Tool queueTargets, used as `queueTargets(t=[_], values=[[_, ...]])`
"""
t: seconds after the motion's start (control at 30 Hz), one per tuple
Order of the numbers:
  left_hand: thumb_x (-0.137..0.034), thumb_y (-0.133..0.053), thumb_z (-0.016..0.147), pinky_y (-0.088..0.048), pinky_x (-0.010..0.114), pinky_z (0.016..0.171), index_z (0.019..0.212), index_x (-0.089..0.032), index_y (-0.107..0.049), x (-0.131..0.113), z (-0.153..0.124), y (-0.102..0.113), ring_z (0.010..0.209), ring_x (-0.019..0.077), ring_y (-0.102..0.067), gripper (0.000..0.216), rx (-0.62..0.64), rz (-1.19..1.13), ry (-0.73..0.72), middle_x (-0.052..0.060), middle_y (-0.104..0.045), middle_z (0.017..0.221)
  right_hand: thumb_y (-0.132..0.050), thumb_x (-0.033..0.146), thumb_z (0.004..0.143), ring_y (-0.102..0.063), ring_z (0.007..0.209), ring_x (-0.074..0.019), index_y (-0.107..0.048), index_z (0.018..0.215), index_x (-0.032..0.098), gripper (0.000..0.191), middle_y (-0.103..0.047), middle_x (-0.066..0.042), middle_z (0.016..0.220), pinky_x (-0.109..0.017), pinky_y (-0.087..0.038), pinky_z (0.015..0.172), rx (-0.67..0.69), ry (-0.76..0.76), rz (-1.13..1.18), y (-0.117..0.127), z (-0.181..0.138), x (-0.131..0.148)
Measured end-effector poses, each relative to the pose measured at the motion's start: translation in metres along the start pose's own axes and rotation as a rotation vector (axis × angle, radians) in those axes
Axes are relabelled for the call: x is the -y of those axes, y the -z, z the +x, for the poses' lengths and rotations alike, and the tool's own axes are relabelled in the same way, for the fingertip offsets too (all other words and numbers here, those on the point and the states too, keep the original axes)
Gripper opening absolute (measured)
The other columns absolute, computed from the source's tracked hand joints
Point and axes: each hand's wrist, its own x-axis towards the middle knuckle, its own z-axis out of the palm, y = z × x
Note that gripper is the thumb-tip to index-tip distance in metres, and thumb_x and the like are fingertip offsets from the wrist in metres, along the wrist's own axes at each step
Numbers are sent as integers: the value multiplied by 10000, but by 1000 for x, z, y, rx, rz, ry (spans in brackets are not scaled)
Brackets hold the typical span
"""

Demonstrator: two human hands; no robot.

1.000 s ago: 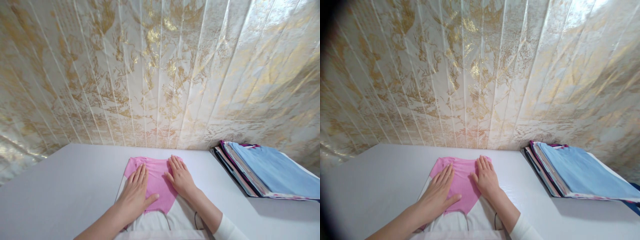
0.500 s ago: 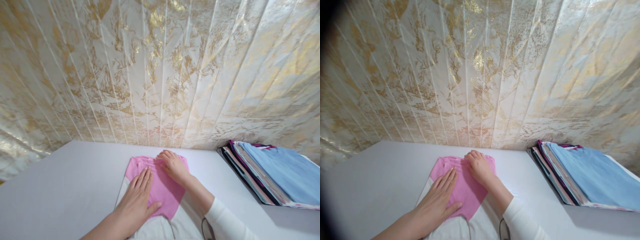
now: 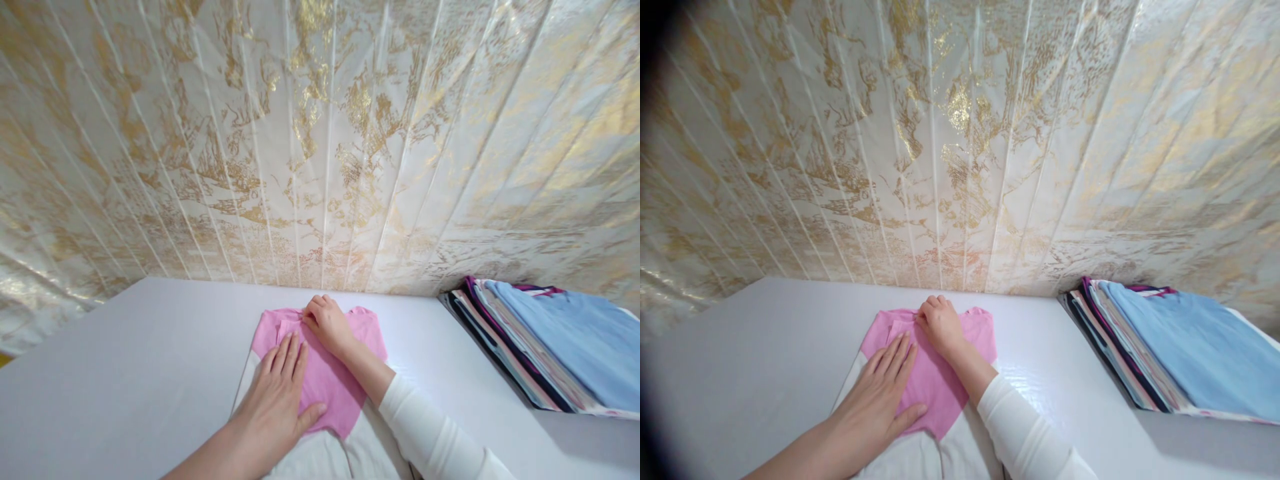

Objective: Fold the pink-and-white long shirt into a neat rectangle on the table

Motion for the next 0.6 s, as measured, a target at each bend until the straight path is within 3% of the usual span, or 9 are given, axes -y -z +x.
queueTargets(t=[0.17,0.33,0.43,0.5,0.6], values=[[-634,-517,818,-210,563,1125,1468,-78,-283,4,7,19,1421,359,-149,887,27,-7,56,177,-147,1526,-580,194,903,-541,875,-177,-657,849,162,100,-633,-47,910,-281,-407,824,-5,-33,-19,-6,2,0],[-594,-492,859,-221,555,1122,1437,-45,-352,20,15,24,1403,361,-236,809,-51,67,114,197,-261,1497,-532,217,932,-572,898,-182,-643,914,167,123,-652,-58,954,-288,-425,829,-24,-71,-24,3,-1,-4],[-618,-480,856,-230,540,1125,1430,-43,-366,31,17,15,1411,355,-211,820,-116,65,79,193,-253,1502,-462,150,939,-572,1057,-188,-610,1080,168,204,-648,-80,1122,-307,-427,898,-40,-55,-32,15,-18,2],[-629,-457,865,-223,520,1134,1438,-55,-356,37,18,6,1420,337,-192,817,-161,56,35,182,-241,1511,-428,126,935,-479,1243,-192,-553,1236,165,328,-574,-96,1308,-336,-389,1000,-9,16,-38,20,-37,9],[-654,-388,886,-202,497,1143,1458,-87,-323,43,17,-4,1425,311,-199,808,-181,34,-6,154,-216,1528,-446,256,955,-304,1389,-205,-433,1401,184,452,-402,-84,1479,-387,-301,1108,118,100,-34,25,-67,13]])
